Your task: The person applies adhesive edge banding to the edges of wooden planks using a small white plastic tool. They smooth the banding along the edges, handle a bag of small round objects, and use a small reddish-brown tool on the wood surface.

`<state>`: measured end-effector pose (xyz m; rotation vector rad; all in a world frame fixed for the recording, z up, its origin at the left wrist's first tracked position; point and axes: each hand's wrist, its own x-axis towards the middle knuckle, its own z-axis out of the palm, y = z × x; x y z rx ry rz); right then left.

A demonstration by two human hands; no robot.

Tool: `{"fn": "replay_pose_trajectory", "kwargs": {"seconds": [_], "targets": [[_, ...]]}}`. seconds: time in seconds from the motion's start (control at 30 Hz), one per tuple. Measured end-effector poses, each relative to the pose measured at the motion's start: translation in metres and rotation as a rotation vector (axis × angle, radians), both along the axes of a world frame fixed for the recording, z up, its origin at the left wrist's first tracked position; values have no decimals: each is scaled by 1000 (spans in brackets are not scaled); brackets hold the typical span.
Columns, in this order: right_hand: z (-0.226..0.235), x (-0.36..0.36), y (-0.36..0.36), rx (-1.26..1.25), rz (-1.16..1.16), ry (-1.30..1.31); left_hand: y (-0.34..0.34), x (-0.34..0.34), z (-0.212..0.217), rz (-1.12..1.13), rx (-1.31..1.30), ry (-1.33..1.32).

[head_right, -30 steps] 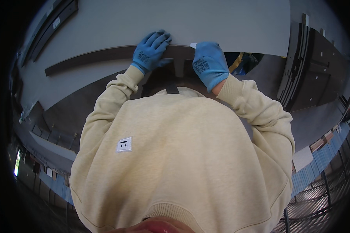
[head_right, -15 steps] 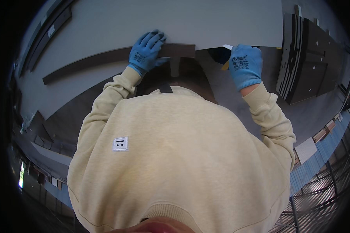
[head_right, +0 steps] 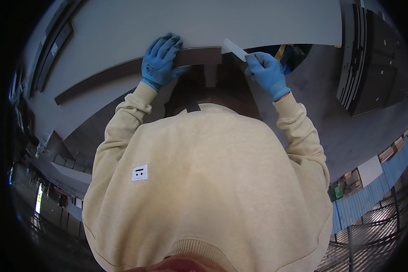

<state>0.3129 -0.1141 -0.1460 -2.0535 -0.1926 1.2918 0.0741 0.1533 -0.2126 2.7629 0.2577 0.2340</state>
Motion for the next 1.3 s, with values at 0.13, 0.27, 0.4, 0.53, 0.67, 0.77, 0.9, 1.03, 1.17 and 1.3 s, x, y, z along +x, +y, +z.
{"fn": "replay_pose_trajectory", "kwargs": {"seconds": [0.13,0.27,0.4,0.53,0.67,0.77,0.9,1.03,1.17,1.3], "targets": [[-4,2,7,6,-30,115,3,4,3,-20,-28,-31],[6,7,13,74,-5,185,6,8,16,-5,-48,-30],[3,9,20,139,4,47,8,14,20,28,-33,-46],[-13,20,26,401,364,-556,9,20,8,14,-2,-19],[-24,26,30,471,615,-989,7,17,-4,26,-4,-44],[-31,23,33,452,607,-991,7,15,-8,27,-17,-67],[-40,19,33,482,538,-1063,9,19,-6,34,-27,-83],[-38,16,31,505,447,-970,17,25,16,1,-47,7],[-19,12,42,615,179,-669,31,33,63,-41,-303,110],[14,26,54,681,212,-700,41,50,108,-88,-462,169]]}}
